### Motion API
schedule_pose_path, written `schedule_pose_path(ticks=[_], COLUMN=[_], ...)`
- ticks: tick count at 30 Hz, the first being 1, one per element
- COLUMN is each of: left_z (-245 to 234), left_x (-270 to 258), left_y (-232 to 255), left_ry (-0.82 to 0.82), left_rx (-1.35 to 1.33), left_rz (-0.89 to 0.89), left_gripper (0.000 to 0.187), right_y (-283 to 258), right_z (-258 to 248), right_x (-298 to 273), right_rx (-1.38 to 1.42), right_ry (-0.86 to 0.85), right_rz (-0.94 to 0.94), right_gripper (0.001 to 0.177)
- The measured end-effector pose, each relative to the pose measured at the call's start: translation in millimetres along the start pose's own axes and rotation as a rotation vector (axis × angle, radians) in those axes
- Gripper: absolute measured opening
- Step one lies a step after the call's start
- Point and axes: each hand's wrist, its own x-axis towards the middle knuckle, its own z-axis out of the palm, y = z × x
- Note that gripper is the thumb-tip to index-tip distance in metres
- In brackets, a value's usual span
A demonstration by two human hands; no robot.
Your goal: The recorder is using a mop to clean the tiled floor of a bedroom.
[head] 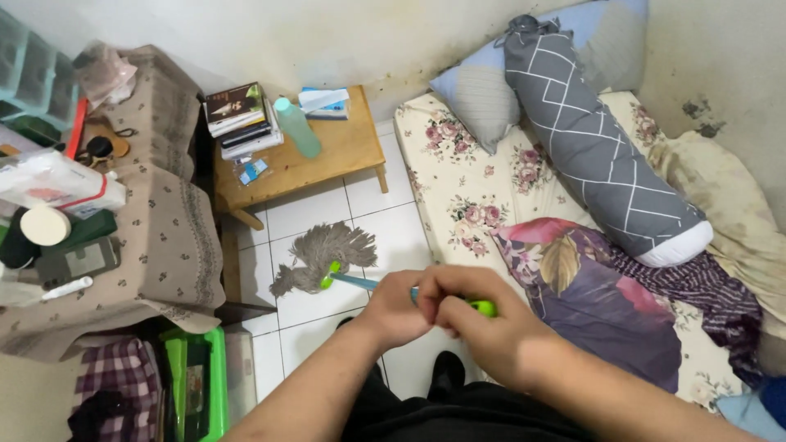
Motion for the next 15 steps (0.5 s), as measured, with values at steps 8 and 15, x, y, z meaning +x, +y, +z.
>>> schedule_pose_path(ticks=[8,15], left_z=[32.1,24.9], left_x=[27.6,20.3], left_y=[22.7,12.5], left_ry=[-0.074,-0.195], left_rx=[-0.293,-0.529], left_rz=[0.520,0.561], left_gripper=[0.028,0.028], right_y=[-85.1,-96.8], right_z=[-11.9,26.0], right_x=[-20.4,-22.3], right_rx=[-0.225,-0.224], right_ry=[0.079,0.134], right_rz=[-0.130,-0.122], right_gripper=[0.010,0.019])
